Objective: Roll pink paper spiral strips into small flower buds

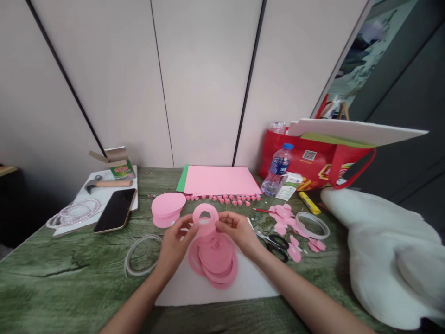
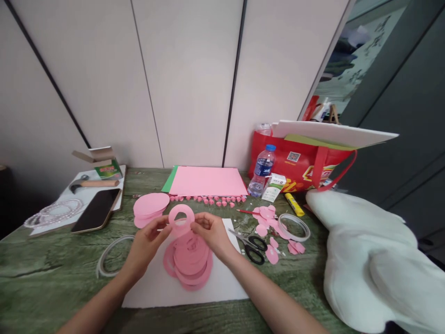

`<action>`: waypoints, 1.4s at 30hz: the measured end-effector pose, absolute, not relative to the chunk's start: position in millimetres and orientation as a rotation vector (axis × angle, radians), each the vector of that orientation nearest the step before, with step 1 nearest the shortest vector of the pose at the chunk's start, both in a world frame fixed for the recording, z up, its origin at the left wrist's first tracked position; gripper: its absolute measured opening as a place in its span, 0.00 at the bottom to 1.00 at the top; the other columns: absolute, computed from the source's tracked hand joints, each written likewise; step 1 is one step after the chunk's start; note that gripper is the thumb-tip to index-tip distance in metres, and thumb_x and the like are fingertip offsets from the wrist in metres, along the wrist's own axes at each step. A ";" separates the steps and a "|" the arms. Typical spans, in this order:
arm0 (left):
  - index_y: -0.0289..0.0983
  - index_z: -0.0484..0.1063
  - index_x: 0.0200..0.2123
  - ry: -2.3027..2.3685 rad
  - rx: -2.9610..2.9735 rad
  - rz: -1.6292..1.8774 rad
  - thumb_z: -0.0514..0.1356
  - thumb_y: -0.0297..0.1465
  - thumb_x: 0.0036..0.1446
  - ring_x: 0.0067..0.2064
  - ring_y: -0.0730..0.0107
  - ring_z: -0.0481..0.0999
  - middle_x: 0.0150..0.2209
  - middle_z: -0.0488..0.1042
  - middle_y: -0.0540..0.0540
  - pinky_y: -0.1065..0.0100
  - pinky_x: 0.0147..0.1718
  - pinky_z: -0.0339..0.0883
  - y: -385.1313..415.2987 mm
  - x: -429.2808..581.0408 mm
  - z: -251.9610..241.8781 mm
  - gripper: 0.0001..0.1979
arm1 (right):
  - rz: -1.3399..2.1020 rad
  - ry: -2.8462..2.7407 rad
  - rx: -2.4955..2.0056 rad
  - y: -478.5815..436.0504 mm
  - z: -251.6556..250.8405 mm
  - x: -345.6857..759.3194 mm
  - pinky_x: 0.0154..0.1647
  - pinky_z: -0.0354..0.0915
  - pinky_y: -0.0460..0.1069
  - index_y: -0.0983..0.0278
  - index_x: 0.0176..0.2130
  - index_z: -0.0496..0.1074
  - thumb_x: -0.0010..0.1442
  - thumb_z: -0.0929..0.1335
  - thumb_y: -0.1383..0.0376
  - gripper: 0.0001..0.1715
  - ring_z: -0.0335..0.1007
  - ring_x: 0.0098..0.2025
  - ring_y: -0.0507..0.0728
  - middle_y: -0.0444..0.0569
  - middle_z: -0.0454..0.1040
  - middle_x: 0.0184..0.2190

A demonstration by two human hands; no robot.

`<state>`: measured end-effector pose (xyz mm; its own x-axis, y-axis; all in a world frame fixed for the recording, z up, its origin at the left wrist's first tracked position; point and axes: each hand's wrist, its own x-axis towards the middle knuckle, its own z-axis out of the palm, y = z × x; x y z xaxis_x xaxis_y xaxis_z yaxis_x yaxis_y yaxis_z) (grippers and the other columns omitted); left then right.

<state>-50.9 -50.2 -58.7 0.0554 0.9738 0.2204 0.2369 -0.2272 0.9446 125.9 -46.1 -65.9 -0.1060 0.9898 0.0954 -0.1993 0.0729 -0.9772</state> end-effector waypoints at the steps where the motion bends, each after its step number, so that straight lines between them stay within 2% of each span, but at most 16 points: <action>1: 0.35 0.67 0.43 1.267 1.589 1.281 0.57 0.35 0.50 0.34 0.68 0.71 0.37 0.72 0.44 0.68 0.32 0.66 -48.9 -52.1 -62.1 0.17 | 1.341 -1.167 -0.926 -45.1 -64.4 126.8 0.31 0.65 0.48 0.66 0.31 0.71 0.43 0.72 0.60 0.15 0.68 0.27 0.51 0.45 0.73 0.25; 5: 0.36 0.63 0.46 1.317 1.672 1.339 0.54 0.33 0.52 0.38 0.67 0.70 0.43 0.68 0.41 0.64 0.36 0.66 -45.3 -53.8 -74.9 0.16 | 1.465 -1.035 -0.842 -42.2 -59.7 133.5 0.35 0.67 0.51 0.66 0.33 0.71 0.43 0.72 0.59 0.17 0.70 0.29 0.52 0.46 0.74 0.27; 8: 0.35 0.64 0.44 1.335 1.555 1.296 0.56 0.36 0.50 0.36 0.65 0.71 0.40 0.71 0.42 0.62 0.35 0.66 -45.7 -51.5 -76.3 0.18 | 1.526 -0.932 -0.775 -41.5 -54.3 137.4 0.37 0.67 0.51 0.65 0.33 0.71 0.43 0.73 0.60 0.17 0.71 0.29 0.52 0.46 0.75 0.29; 12: 0.32 0.66 0.42 1.097 1.289 1.172 0.53 0.44 0.52 0.34 0.63 0.74 0.36 0.73 0.39 0.61 0.33 0.68 -52.0 -44.5 -68.9 0.22 | 1.487 -0.862 -0.759 -45.8 -45.4 136.1 0.38 0.67 0.50 0.65 0.31 0.71 0.43 0.73 0.61 0.15 0.70 0.29 0.52 0.46 0.74 0.29; 17: 0.33 0.69 0.44 0.846 1.166 1.079 0.59 0.46 0.45 0.41 0.56 0.73 0.41 0.74 0.36 0.61 0.38 0.67 -61.2 -38.3 -66.4 0.27 | 1.480 -0.975 -0.822 -56.5 -42.4 127.6 0.32 0.68 0.49 0.65 0.30 0.70 0.43 0.72 0.60 0.14 0.69 0.28 0.52 0.45 0.73 0.27; 20: 0.34 0.70 0.44 0.889 1.127 1.118 0.59 0.43 0.47 0.43 0.57 0.73 0.42 0.75 0.38 0.61 0.40 0.67 -62.8 -37.9 -68.9 0.24 | 1.408 -1.152 -0.923 -60.6 -45.6 123.4 0.26 0.67 0.47 0.65 0.29 0.68 0.43 0.72 0.60 0.14 0.67 0.23 0.50 0.43 0.71 0.22; 22: 0.34 0.71 0.42 0.921 1.074 1.134 0.60 0.39 0.47 0.39 0.60 0.74 0.40 0.76 0.40 0.62 0.38 0.68 -62.5 -37.7 -69.4 0.20 | 1.322 -1.264 -1.000 -60.9 -48.3 122.7 0.24 0.66 0.47 0.64 0.29 0.68 0.42 0.72 0.61 0.14 0.68 0.24 0.51 0.43 0.70 0.22; 26: 0.32 0.72 0.39 0.910 1.001 1.116 0.62 0.36 0.46 0.29 0.64 0.75 0.31 0.77 0.43 0.65 0.28 0.69 -61.1 -36.4 -66.3 0.18 | 1.104 -1.329 -1.148 -56.8 -52.7 127.4 0.31 0.67 0.48 0.63 0.35 0.68 0.40 0.73 0.61 0.20 0.68 0.38 0.56 0.50 0.70 0.37; 29: 0.31 0.72 0.39 0.888 1.043 1.062 0.61 0.38 0.47 0.25 0.66 0.74 0.27 0.77 0.44 0.68 0.25 0.67 -61.3 -36.7 -63.8 0.18 | 1.329 -1.261 -1.114 -53.1 -55.6 132.5 0.35 0.68 0.53 0.62 0.44 0.64 0.42 0.72 0.59 0.29 0.70 0.38 0.57 0.52 0.71 0.40; 31: 0.32 0.73 0.37 0.861 1.085 0.990 0.59 0.39 0.49 0.23 0.68 0.73 0.25 0.77 0.44 0.68 0.23 0.66 -62.4 -37.4 -62.5 0.17 | 1.513 -1.233 -1.060 -51.6 -56.8 135.0 0.34 0.68 0.54 0.63 0.46 0.62 0.43 0.72 0.58 0.32 0.71 0.34 0.56 0.53 0.72 0.38; 33: 0.32 0.73 0.34 0.836 1.119 0.907 0.58 0.38 0.51 0.20 0.69 0.72 0.22 0.76 0.44 0.69 0.21 0.65 -64.4 -38.1 -61.0 0.14 | 1.556 -1.244 -1.035 -50.9 -56.6 136.8 0.35 0.68 0.55 0.63 0.46 0.62 0.42 0.73 0.59 0.32 0.71 0.35 0.57 0.54 0.72 0.39; 36: 0.33 0.72 0.31 0.790 1.152 0.783 0.56 0.37 0.53 0.18 0.71 0.71 0.18 0.74 0.46 0.72 0.17 0.64 -68.9 -38.9 -57.9 0.12 | 1.413 -1.385 -1.000 -51.6 -52.8 139.1 0.44 0.64 0.57 0.59 0.48 0.63 0.43 0.72 0.60 0.32 0.65 0.48 0.60 0.54 0.69 0.46; 38: 0.33 0.71 0.30 0.749 1.165 0.689 0.55 0.37 0.53 0.18 0.70 0.72 0.18 0.73 0.46 0.73 0.14 0.63 -72.1 -39.1 -56.1 0.12 | 1.339 -1.527 -0.947 -53.1 -48.8 140.2 0.49 0.60 0.57 0.56 0.51 0.60 0.42 0.73 0.61 0.36 0.58 0.54 0.60 0.52 0.65 0.51; 40: 0.32 0.71 0.28 0.749 1.178 0.629 0.56 0.37 0.53 0.16 0.69 0.72 0.17 0.72 0.46 0.75 0.11 0.61 -74.3 -39.4 -55.6 0.13 | 1.363 -1.650 -0.909 -55.1 -45.0 140.7 0.47 0.61 0.55 0.56 0.52 0.60 0.41 0.73 0.63 0.38 0.62 0.51 0.59 0.51 0.69 0.47; 42: 0.32 0.70 0.26 0.810 1.194 0.662 0.56 0.38 0.52 0.14 0.71 0.70 0.15 0.70 0.48 0.77 0.07 0.55 -74.2 -40.2 -56.6 0.14 | 1.397 -1.702 -0.926 -56.5 -42.2 141.0 0.39 0.65 0.52 0.61 0.47 0.66 0.42 0.73 0.63 0.30 0.70 0.39 0.56 0.48 0.74 0.35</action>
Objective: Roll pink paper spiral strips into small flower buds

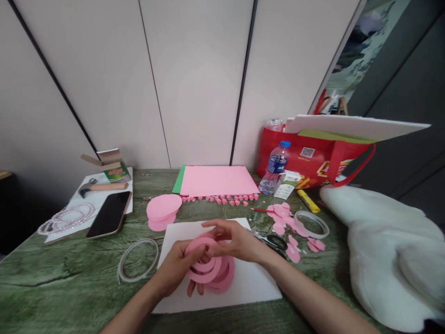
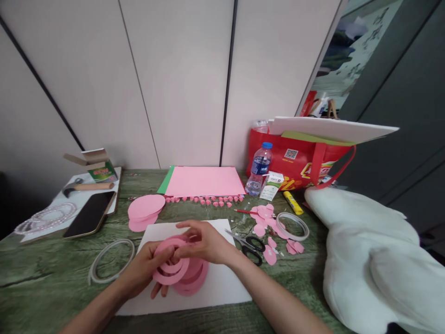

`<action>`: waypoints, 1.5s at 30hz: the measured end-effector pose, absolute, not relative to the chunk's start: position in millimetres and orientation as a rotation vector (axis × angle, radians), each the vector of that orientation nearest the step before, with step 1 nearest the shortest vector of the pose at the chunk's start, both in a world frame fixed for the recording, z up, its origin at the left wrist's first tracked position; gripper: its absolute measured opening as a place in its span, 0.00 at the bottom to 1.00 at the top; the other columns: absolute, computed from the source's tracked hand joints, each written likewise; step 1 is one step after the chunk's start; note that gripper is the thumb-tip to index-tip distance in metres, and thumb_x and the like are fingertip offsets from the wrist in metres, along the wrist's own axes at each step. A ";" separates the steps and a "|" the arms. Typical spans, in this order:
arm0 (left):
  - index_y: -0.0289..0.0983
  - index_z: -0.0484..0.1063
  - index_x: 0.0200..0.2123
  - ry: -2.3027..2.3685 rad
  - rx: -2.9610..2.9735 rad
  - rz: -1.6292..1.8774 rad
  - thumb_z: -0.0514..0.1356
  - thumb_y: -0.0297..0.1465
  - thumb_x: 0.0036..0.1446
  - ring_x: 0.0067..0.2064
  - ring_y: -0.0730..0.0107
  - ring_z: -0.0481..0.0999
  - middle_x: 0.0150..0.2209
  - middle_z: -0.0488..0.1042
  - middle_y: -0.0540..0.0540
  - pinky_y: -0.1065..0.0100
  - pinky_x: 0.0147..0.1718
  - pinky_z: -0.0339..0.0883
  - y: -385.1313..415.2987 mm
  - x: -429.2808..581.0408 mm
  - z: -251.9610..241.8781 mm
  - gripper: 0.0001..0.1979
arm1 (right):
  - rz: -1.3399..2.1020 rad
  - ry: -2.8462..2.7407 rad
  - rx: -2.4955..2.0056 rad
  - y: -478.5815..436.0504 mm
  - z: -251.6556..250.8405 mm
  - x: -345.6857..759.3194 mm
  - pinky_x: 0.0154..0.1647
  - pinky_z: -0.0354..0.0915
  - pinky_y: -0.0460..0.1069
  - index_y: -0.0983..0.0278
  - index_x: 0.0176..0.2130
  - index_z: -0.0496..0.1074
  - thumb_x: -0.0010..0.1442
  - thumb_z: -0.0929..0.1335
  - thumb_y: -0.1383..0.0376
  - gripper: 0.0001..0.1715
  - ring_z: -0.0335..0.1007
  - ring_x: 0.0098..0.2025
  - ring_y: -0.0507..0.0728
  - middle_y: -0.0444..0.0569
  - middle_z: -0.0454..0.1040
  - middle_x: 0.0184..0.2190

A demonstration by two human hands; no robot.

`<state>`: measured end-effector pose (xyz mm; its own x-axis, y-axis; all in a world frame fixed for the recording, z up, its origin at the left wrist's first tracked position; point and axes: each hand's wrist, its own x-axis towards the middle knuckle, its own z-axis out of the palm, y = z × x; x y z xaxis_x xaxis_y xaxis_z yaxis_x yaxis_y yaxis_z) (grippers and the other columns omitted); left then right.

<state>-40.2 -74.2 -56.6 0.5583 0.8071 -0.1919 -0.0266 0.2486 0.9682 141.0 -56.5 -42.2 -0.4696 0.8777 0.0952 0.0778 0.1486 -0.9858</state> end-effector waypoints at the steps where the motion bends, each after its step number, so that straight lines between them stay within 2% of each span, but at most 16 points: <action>1: 0.31 0.70 0.25 0.843 1.203 0.711 0.56 0.39 0.52 0.13 0.72 0.69 0.14 0.69 0.48 0.77 0.06 0.53 -73.0 -40.7 -57.6 0.15 | 1.400 -1.694 -0.953 -56.8 -41.1 141.3 0.34 0.65 0.50 0.63 0.42 0.69 0.43 0.72 0.63 0.23 0.71 0.33 0.55 0.46 0.75 0.30; 3: 0.31 0.72 0.28 0.888 1.219 0.873 0.56 0.40 0.51 0.12 0.75 0.66 0.14 0.69 0.50 0.77 0.07 0.52 -68.4 -42.3 -60.0 0.16 | 1.387 -1.610 -1.013 -56.1 -39.2 142.5 0.25 0.64 0.46 0.66 0.32 0.72 0.43 0.72 0.61 0.14 0.68 0.25 0.52 0.44 0.73 0.23; 6: 0.32 0.73 0.36 0.884 1.181 1.204 0.56 0.40 0.51 0.17 0.76 0.68 0.21 0.73 0.48 0.75 0.14 0.59 -59.1 -44.2 -62.9 0.17 | 1.399 -1.361 -1.029 -53.1 -36.9 144.8 0.21 0.63 0.45 0.66 0.28 0.71 0.42 0.72 0.60 0.14 0.66 0.21 0.50 0.43 0.72 0.21; 8: 0.32 0.73 0.38 0.834 1.118 1.316 0.56 0.42 0.51 0.28 0.68 0.73 0.31 0.76 0.41 0.70 0.24 0.66 -55.2 -43.6 -63.5 0.19 | 1.413 -1.163 -0.988 -51.0 -36.3 145.4 0.22 0.66 0.46 0.66 0.29 0.71 0.41 0.73 0.60 0.15 0.67 0.22 0.50 0.43 0.73 0.23; 10: 0.31 0.72 0.40 0.783 1.054 1.276 0.57 0.43 0.49 0.37 0.61 0.74 0.39 0.75 0.36 0.64 0.33 0.67 -55.5 -41.0 -63.0 0.22 | 1.429 -1.003 -0.932 -49.7 -37.1 144.4 0.25 0.67 0.46 0.66 0.30 0.71 0.41 0.73 0.60 0.16 0.68 0.24 0.50 0.44 0.74 0.24; 12: 0.30 0.70 0.42 0.779 0.985 1.156 0.59 0.44 0.47 0.37 0.57 0.74 0.42 0.73 0.33 0.59 0.37 0.67 -59.5 -37.3 -61.7 0.25 | 1.447 -0.903 -0.878 -49.4 -38.4 142.2 0.27 0.68 0.47 0.67 0.31 0.71 0.40 0.73 0.61 0.17 0.69 0.25 0.51 0.45 0.75 0.25; 16: 0.27 0.69 0.41 0.849 0.911 0.940 0.59 0.43 0.48 0.35 0.53 0.76 0.40 0.74 0.29 0.56 0.34 0.68 -69.5 -32.4 -59.0 0.25 | 1.421 -0.826 -0.816 -50.5 -40.6 137.5 0.29 0.68 0.48 0.67 0.32 0.71 0.41 0.73 0.61 0.17 0.70 0.29 0.53 0.47 0.75 0.30; 19: 0.26 0.69 0.41 0.843 0.921 0.905 0.58 0.43 0.49 0.36 0.53 0.76 0.38 0.75 0.29 0.57 0.34 0.69 -71.4 -31.9 -58.7 0.24 | 1.368 -0.799 -0.802 -52.5 -43.5 133.2 0.30 0.68 0.47 0.66 0.32 0.70 0.41 0.73 0.62 0.16 0.70 0.30 0.52 0.47 0.75 0.30; 24: 0.34 0.71 0.43 0.758 1.007 1.057 0.57 0.37 0.52 0.41 0.60 0.74 0.43 0.74 0.39 0.61 0.41 0.67 -66.6 -33.0 -62.8 0.17 | 1.388 -0.827 -0.867 -62.1 -55.7 117.6 0.29 0.67 0.48 0.65 0.33 0.69 0.42 0.73 0.63 0.17 0.70 0.30 0.53 0.47 0.75 0.31; 27: 0.35 0.72 0.41 0.833 1.032 1.158 0.58 0.34 0.52 0.40 0.64 0.73 0.40 0.76 0.44 0.65 0.40 0.67 -62.6 -36.7 -66.2 0.14 | 1.398 -0.917 -0.961 -69.2 -60.3 109.3 0.26 0.66 0.47 0.65 0.35 0.68 0.41 0.73 0.64 0.19 0.70 0.32 0.55 0.49 0.75 0.32; 31: 0.35 0.74 0.38 0.912 1.078 1.158 0.60 0.34 0.50 0.34 0.68 0.73 0.33 0.77 0.46 0.68 0.34 0.68 -59.8 -41.0 -67.3 0.13 | 1.420 -0.995 -1.007 -73.4 -59.1 111.4 0.28 0.66 0.48 0.64 0.37 0.66 0.39 0.73 0.63 0.24 0.70 0.32 0.55 0.50 0.74 0.33; 36: 0.34 0.75 0.38 0.996 1.191 1.020 0.59 0.35 0.49 0.28 0.73 0.70 0.29 0.76 0.47 0.74 0.25 0.64 -63.2 -40.8 -61.6 0.14 | 1.230 -1.112 -1.067 -73.1 -62.3 127.5 0.26 0.64 0.46 0.64 0.36 0.68 0.44 0.71 0.58 0.19 0.68 0.28 0.52 0.47 0.73 0.29; 40: 0.35 0.76 0.35 0.988 1.333 0.870 0.58 0.36 0.50 0.29 0.72 0.70 0.29 0.76 0.47 0.75 0.27 0.63 -67.2 -39.8 -59.9 0.13 | 1.316 -1.087 -1.019 -75.2 -71.0 131.8 0.27 0.62 0.46 0.65 0.35 0.71 0.47 0.69 0.57 0.16 0.67 0.27 0.51 0.46 0.74 0.27; 45: 0.35 0.77 0.33 1.079 1.456 0.864 0.58 0.35 0.50 0.31 0.69 0.71 0.30 0.77 0.47 0.73 0.30 0.64 -68.6 -36.5 -59.0 0.12 | 1.373 -1.165 -0.969 -78.7 -82.0 127.9 0.31 0.62 0.46 0.65 0.29 0.74 0.45 0.71 0.60 0.11 0.68 0.28 0.51 0.45 0.75 0.26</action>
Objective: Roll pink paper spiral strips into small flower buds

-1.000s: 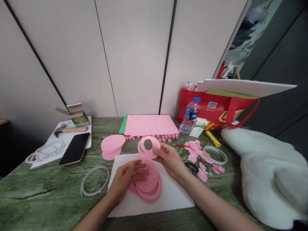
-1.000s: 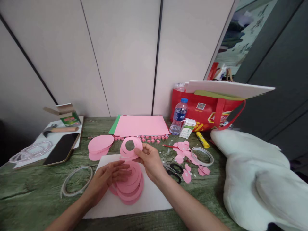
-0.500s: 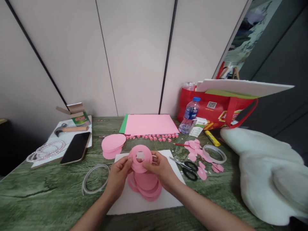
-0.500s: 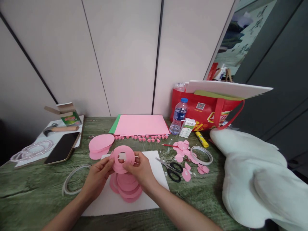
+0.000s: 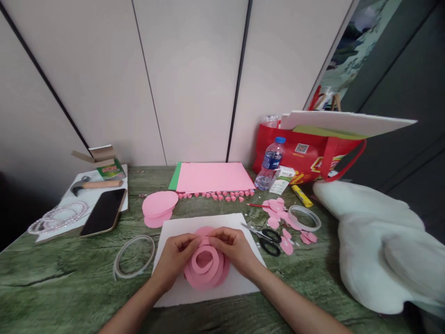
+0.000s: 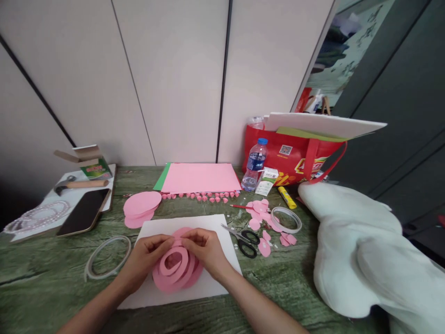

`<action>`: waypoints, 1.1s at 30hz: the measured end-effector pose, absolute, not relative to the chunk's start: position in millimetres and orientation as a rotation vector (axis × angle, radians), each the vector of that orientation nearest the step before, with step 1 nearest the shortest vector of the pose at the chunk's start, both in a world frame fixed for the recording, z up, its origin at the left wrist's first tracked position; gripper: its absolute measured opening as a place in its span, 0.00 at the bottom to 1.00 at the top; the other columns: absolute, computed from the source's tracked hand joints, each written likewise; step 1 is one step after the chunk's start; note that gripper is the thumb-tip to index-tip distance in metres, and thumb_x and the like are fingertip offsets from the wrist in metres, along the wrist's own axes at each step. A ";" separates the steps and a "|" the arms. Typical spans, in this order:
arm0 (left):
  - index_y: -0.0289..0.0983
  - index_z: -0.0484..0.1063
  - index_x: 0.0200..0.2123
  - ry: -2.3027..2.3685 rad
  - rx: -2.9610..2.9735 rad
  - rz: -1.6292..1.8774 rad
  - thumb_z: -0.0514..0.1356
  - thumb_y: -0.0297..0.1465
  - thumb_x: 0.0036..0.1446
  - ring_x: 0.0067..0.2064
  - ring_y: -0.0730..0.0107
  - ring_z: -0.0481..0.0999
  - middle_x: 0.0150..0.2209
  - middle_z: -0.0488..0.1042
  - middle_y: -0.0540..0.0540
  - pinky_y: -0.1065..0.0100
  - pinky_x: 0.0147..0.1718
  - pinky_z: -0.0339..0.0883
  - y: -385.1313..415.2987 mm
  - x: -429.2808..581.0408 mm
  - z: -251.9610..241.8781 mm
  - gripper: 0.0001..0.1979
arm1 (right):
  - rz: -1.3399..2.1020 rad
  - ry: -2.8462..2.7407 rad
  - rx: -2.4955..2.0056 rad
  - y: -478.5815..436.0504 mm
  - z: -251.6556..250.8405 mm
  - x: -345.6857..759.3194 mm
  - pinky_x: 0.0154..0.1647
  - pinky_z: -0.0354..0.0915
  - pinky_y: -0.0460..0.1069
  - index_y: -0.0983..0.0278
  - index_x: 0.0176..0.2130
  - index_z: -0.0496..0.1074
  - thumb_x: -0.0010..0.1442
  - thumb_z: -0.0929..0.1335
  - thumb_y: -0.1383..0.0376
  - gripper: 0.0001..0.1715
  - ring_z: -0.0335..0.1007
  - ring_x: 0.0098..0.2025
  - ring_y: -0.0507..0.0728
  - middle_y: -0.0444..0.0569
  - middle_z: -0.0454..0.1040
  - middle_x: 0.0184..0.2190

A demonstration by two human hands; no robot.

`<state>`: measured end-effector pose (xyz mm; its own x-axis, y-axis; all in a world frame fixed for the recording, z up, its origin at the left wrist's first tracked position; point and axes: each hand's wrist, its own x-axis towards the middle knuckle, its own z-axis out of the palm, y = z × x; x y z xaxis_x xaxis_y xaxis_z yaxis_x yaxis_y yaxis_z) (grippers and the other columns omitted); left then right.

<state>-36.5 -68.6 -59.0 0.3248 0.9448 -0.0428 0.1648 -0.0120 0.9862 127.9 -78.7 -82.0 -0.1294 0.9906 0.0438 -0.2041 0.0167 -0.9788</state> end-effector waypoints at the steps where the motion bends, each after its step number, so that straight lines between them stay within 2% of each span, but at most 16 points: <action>1: 0.35 0.77 0.33 1.103 1.474 0.870 0.58 0.35 0.50 0.32 0.68 0.71 0.30 0.77 0.47 0.73 0.30 0.64 -68.8 -35.9 -58.5 0.11 | 1.383 -1.162 -0.973 -79.4 -83.6 127.8 0.32 0.63 0.46 0.65 0.29 0.74 0.45 0.71 0.60 0.11 0.68 0.28 0.51 0.44 0.75 0.26; 8: 0.35 0.77 0.32 1.167 1.541 0.875 0.57 0.34 0.50 0.31 0.68 0.72 0.28 0.77 0.48 0.73 0.30 0.64 -68.0 -34.0 -57.3 0.11 | 1.292 -1.180 -1.044 -81.2 -87.1 129.2 0.31 0.63 0.47 0.65 0.27 0.74 0.48 0.69 0.57 0.13 0.68 0.28 0.53 0.46 0.75 0.25; 13: 0.35 0.77 0.33 1.187 1.525 0.941 0.57 0.33 0.50 0.32 0.68 0.73 0.29 0.77 0.48 0.73 0.30 0.64 -62.7 -36.9 -57.1 0.11 | 1.358 -1.150 -0.986 -69.8 -80.3 126.7 0.33 0.64 0.48 0.65 0.27 0.74 0.51 0.66 0.54 0.16 0.69 0.29 0.53 0.47 0.76 0.26; 18: 0.35 0.77 0.33 1.161 1.478 0.977 0.57 0.34 0.50 0.31 0.68 0.73 0.30 0.78 0.47 0.73 0.28 0.64 -60.2 -40.7 -59.7 0.11 | 1.570 -1.146 -0.831 -51.2 -80.6 126.7 0.36 0.63 0.48 0.65 0.30 0.75 0.50 0.68 0.56 0.15 0.70 0.31 0.53 0.47 0.76 0.27; 23: 0.35 0.77 0.32 1.167 1.480 1.027 0.58 0.33 0.49 0.28 0.69 0.72 0.28 0.78 0.47 0.73 0.27 0.64 -60.3 -38.4 -65.0 0.10 | 1.787 -0.983 -0.687 -43.0 -92.2 128.1 0.34 0.63 0.46 0.66 0.30 0.75 0.44 0.72 0.61 0.12 0.69 0.29 0.51 0.47 0.76 0.27; 29: 0.34 0.76 0.28 1.138 1.543 1.035 0.57 0.32 0.49 0.30 0.68 0.73 0.27 0.77 0.46 0.73 0.28 0.65 -51.7 -23.8 -55.8 0.10 | 1.851 -0.794 -0.640 -39.0 -97.5 133.9 0.31 0.62 0.44 0.67 0.30 0.75 0.44 0.73 0.62 0.13 0.69 0.27 0.49 0.46 0.76 0.26; 33: 0.34 0.75 0.25 1.094 1.630 0.993 0.58 0.32 0.48 0.27 0.70 0.71 0.24 0.75 0.47 0.74 0.25 0.63 -36.7 -13.0 -46.6 0.09 | 1.802 -0.685 -0.621 -32.9 -98.4 138.6 0.29 0.63 0.44 0.66 0.30 0.74 0.42 0.73 0.61 0.13 0.69 0.26 0.49 0.44 0.76 0.25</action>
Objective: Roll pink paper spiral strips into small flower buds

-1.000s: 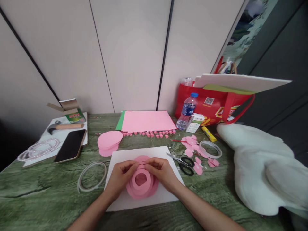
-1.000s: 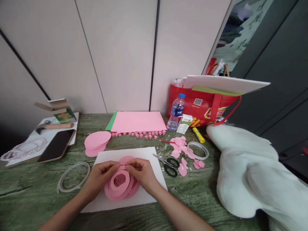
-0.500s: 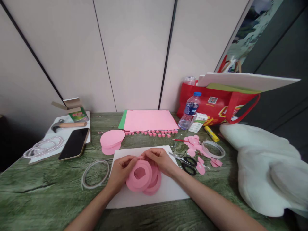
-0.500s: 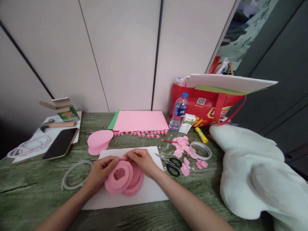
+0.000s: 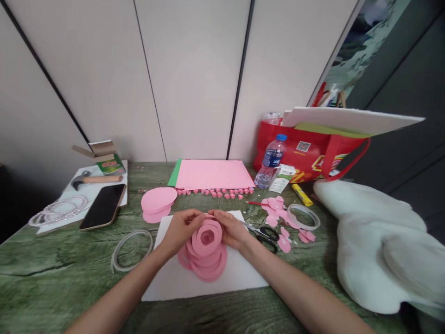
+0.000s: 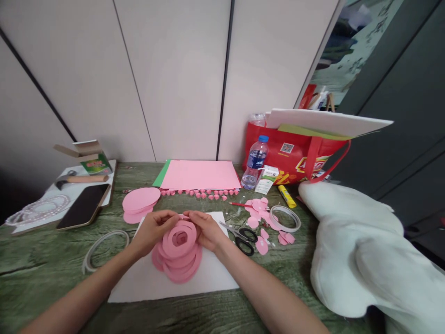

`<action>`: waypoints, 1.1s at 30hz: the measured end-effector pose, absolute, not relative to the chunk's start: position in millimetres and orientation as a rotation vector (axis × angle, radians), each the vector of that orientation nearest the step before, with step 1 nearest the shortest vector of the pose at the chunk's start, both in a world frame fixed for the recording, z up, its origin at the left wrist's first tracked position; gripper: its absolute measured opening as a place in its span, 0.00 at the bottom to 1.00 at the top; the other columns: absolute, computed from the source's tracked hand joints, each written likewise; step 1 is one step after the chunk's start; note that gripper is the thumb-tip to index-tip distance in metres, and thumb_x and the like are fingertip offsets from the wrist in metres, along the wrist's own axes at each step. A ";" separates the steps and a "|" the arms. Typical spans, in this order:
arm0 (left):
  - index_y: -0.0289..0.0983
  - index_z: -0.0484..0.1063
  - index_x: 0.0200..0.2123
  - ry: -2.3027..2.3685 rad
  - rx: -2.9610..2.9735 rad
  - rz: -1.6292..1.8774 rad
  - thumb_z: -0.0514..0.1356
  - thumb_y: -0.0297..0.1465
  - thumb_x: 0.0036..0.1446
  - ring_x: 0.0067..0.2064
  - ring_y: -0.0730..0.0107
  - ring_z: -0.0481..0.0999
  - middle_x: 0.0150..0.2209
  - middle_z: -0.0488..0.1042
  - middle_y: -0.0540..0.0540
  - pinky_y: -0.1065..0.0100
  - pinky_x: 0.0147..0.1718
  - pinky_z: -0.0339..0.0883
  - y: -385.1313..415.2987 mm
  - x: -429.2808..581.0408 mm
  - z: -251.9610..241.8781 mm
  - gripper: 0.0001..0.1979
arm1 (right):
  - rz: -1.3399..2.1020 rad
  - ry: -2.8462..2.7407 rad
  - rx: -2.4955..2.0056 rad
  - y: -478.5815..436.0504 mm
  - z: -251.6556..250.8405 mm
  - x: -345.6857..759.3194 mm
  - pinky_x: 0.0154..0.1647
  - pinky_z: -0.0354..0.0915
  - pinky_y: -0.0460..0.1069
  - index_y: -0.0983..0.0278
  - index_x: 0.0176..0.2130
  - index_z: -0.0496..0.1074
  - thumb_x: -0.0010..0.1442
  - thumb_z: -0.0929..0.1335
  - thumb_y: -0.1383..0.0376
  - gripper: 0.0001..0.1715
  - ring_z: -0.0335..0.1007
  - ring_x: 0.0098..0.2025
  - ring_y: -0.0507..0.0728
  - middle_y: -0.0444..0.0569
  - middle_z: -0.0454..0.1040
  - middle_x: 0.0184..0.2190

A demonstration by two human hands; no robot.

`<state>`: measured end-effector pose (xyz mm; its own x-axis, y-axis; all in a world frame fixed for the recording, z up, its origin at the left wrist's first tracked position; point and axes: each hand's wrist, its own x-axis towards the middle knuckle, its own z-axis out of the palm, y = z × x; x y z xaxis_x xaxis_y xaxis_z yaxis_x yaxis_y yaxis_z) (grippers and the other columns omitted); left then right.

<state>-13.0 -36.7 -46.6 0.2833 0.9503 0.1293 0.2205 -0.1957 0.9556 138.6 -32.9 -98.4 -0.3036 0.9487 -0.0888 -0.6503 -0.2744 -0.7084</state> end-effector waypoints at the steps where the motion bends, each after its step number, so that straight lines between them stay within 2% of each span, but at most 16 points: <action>1: 0.34 0.74 0.25 1.089 1.627 1.002 0.58 0.33 0.48 0.27 0.70 0.71 0.24 0.75 0.47 0.74 0.24 0.63 -33.2 -10.4 -46.6 0.09 | 1.785 -0.671 -0.621 -31.6 -98.7 139.7 0.29 0.63 0.44 0.65 0.30 0.74 0.42 0.73 0.61 0.13 0.68 0.26 0.49 0.44 0.76 0.25; 10: 0.34 0.72 0.24 1.120 1.560 1.071 0.58 0.35 0.48 0.25 0.72 0.70 0.23 0.73 0.48 0.75 0.22 0.62 -21.0 -7.1 -64.9 0.10 | 1.761 -0.682 -0.622 -29.7 -99.6 140.0 0.33 0.63 0.44 0.65 0.32 0.75 0.42 0.74 0.63 0.14 0.70 0.28 0.49 0.45 0.77 0.28; 24: 0.34 0.71 0.24 1.157 1.595 1.066 0.59 0.35 0.46 0.25 0.72 0.70 0.23 0.74 0.49 0.75 0.22 0.62 -23.8 -7.2 -63.6 0.09 | 1.818 -0.710 -0.609 -31.3 -99.6 140.1 0.36 0.65 0.45 0.66 0.32 0.75 0.41 0.74 0.65 0.15 0.72 0.32 0.51 0.46 0.77 0.29; 33: 0.34 0.72 0.23 1.178 1.666 1.105 0.59 0.36 0.46 0.24 0.73 0.69 0.21 0.72 0.49 0.75 0.21 0.61 -28.2 -5.4 -54.0 0.10 | 1.728 -0.772 -0.665 -35.0 -92.8 139.6 0.34 0.65 0.46 0.65 0.30 0.75 0.40 0.74 0.65 0.12 0.71 0.29 0.50 0.45 0.77 0.27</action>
